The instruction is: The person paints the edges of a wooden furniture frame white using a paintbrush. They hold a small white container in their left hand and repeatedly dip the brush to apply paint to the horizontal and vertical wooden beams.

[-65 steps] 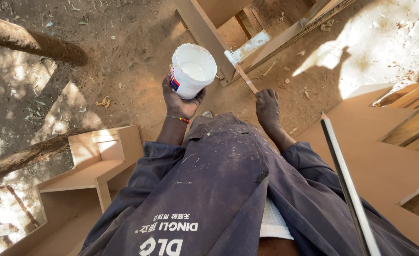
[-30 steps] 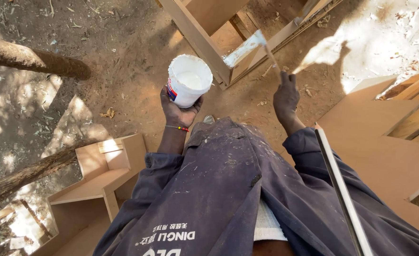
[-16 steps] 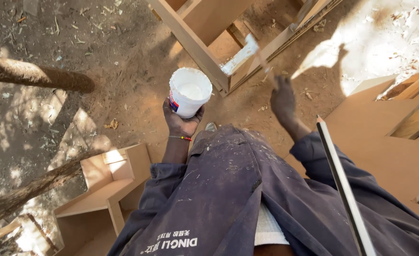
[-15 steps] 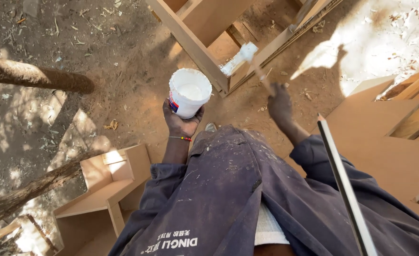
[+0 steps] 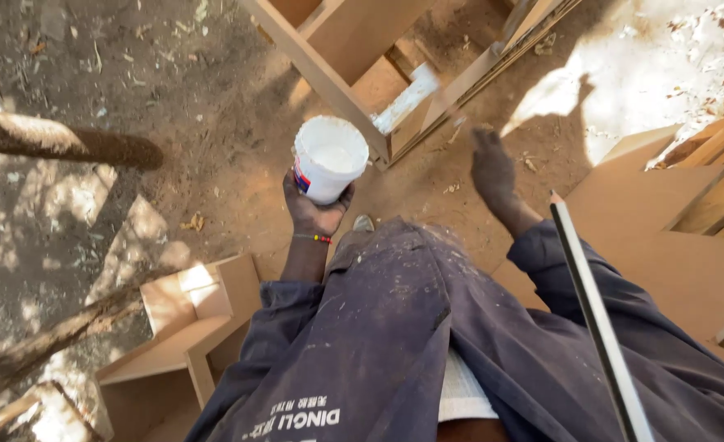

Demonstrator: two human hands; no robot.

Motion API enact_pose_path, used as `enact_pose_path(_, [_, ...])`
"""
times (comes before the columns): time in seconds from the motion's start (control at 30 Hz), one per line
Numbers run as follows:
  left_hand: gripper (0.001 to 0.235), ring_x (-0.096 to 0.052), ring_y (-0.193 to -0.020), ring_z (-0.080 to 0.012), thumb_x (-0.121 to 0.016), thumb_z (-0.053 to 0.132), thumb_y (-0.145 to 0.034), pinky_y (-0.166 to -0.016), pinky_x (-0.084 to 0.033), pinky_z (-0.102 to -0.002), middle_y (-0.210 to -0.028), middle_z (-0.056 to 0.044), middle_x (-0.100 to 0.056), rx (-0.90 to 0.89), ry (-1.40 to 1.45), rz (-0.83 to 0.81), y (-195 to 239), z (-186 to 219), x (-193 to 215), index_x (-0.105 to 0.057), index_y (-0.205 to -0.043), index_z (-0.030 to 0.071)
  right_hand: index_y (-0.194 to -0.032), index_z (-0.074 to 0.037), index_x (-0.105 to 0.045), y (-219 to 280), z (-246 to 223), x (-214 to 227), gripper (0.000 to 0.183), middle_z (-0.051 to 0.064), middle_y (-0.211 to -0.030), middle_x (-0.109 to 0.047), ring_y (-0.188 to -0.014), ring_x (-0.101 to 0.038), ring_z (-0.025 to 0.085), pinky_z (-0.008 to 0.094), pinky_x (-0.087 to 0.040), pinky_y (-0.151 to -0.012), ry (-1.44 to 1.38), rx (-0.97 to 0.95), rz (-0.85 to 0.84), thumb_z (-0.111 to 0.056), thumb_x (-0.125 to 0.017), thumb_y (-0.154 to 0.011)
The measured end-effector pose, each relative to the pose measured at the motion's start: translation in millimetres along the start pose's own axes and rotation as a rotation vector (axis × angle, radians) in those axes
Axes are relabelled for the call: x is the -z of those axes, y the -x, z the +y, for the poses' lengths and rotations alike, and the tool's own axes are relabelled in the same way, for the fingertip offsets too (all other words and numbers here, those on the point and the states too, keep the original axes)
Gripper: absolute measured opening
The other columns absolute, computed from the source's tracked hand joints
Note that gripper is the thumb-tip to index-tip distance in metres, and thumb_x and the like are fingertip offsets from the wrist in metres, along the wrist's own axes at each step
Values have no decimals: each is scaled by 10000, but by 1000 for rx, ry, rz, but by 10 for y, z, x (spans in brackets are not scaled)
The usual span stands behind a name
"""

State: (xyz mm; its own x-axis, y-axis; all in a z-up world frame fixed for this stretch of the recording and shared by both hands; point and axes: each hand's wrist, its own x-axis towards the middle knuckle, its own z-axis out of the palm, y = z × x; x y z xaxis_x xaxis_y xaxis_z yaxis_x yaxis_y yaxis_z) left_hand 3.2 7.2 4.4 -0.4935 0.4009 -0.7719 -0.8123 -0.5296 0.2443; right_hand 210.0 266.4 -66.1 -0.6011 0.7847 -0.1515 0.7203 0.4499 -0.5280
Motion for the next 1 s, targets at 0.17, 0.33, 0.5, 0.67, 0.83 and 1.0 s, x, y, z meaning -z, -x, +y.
enact_pose_path(0.17, [663,-622,-944,-515,-597,639,-854,-831,-592,-614,-1103,-242,-589,-23,-5,64,86,-20,-15,-568,-1225,91,-1420,-177,-545,-47,-111,53,454,204,-1312,-553,-1053,-662,530,601,-545,-854,118,40,-153,0,-494,-1005])
enact_pose_path(0.33, [647,-622,-947,-495,-599,638,-849,-829,-589,-608,-1120,-242,-594,-24,5,42,55,-36,152,-574,-1222,111,-1416,-110,-558,-160,24,-9,425,255,-1267,-564,-1073,-640,555,609,-533,-863,-31,7,-64,-16,-537,-1002])
enact_pose_path(0.5, [680,-622,-956,-496,-644,644,-796,-809,-587,-622,-1130,-237,-603,-8,24,30,-29,-95,134,-585,-1222,117,-1420,-100,-558,-233,413,-90,428,256,-1265,-578,-1128,-626,530,620,-528,-900,6,12,-116,-12,-560,-1002])
enact_pose_path(0.67, [694,-631,-980,-474,-644,643,-799,-840,-587,-593,-1144,-213,-602,-32,-48,71,-56,-150,78,-572,-1233,105,-1339,-225,-652,-7,46,568,347,155,-1207,-603,-1094,-643,481,614,-533,-861,-87,-13,-116,-194,-633,-994])
enact_pose_path(0.83, [649,-634,-971,-451,-673,604,-769,-838,-578,-600,-1112,-187,-606,24,-96,47,-122,-291,-15,-563,-1179,114,-1201,-259,-739,560,-789,1466,262,111,-1150,-717,-1066,-667,466,594,-541,-839,87,248,-398,-251,-576,-996])
enact_pose_path(1.0, [583,-701,-894,-403,-757,560,-702,-753,-604,-599,-993,-160,-688,52,-260,-44,-195,-524,-44,-632,-1055,114,-1127,-198,-775,614,-845,1354,281,99,-1011,-737,-825,-743,369,456,-587,-682,379,335,-329,-174,-535,-983])
